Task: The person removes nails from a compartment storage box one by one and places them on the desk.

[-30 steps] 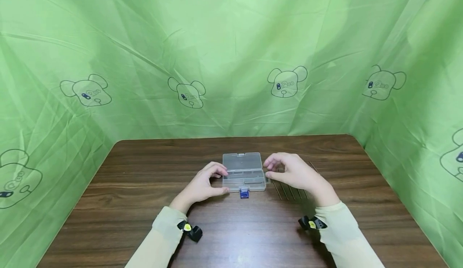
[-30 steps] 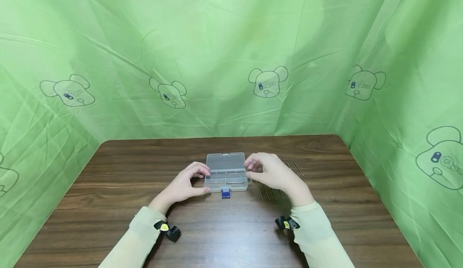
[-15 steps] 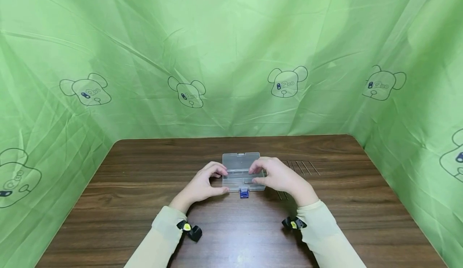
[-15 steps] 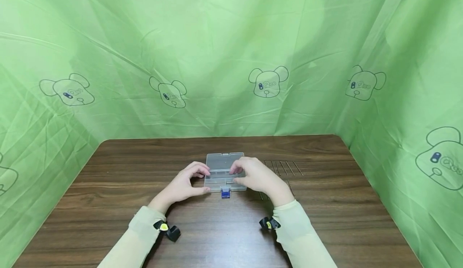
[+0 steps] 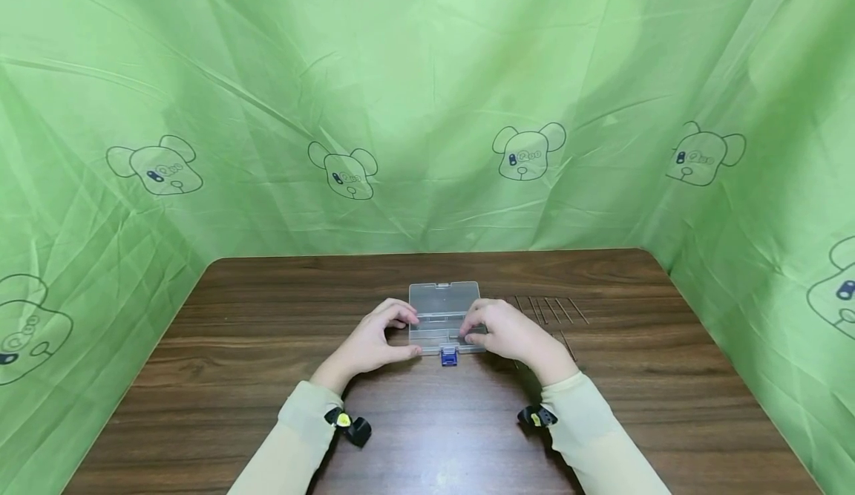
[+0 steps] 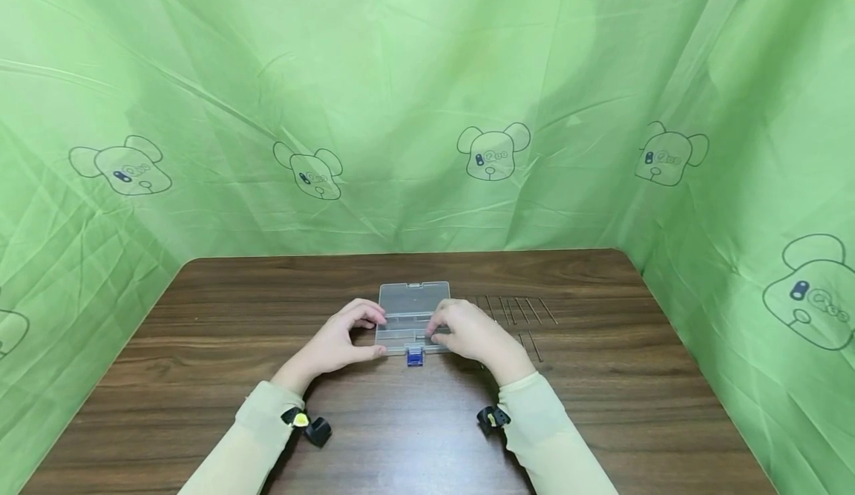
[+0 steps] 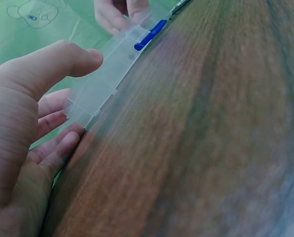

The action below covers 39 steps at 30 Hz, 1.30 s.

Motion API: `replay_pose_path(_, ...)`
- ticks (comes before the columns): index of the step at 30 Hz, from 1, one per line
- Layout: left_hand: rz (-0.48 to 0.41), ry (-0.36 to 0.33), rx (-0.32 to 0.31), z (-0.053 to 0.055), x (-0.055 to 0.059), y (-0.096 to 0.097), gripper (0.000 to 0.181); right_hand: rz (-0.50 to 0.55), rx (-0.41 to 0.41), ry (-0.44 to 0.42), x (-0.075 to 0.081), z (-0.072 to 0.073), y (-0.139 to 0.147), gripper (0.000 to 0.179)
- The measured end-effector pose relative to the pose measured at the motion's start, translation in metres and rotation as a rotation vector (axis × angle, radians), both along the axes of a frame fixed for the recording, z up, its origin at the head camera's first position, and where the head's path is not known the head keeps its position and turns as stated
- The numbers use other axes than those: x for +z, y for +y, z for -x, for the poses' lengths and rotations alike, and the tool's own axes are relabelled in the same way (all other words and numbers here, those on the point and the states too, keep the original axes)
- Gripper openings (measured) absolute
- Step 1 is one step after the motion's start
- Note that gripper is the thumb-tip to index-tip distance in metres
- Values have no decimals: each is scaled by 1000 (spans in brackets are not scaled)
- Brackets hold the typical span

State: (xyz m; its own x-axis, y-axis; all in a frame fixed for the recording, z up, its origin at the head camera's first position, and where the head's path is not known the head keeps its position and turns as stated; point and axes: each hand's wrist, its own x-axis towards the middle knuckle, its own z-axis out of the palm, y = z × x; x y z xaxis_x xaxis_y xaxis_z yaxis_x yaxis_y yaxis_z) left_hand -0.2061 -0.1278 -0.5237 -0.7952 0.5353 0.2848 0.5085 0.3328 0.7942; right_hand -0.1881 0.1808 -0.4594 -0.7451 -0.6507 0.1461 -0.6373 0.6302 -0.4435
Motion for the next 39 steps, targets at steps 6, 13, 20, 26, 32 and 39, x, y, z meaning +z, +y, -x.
replay_pose_path(6, 1, 4, -3, 0, 0, 0, 46, -46, 32, 82, -3, -1, -4, 9)
replay_pose_path(13, 1, 21, -7, 1, -1, 0, 46, -63, -15, 87, -5, -3, -8, 8)
replay_pose_path(20, -14, 43, -10, 0, -2, -1, 45, -56, -8, 89, -5, -2, -9, 6)
replay_pose_path(26, -23, 57, 10, -2, -1, 2, 46, -39, -7, 102, -5, -2, -8, 7)
replay_pose_path(32, -56, 32, 8, -12, 15, 7, 46, -29, 5, 118, -6, 0, -6, 7)
replay_pose_path(39, -54, 19, -7, -22, 36, 9, 44, -35, 39, 102, -10, 2, -4, 6)
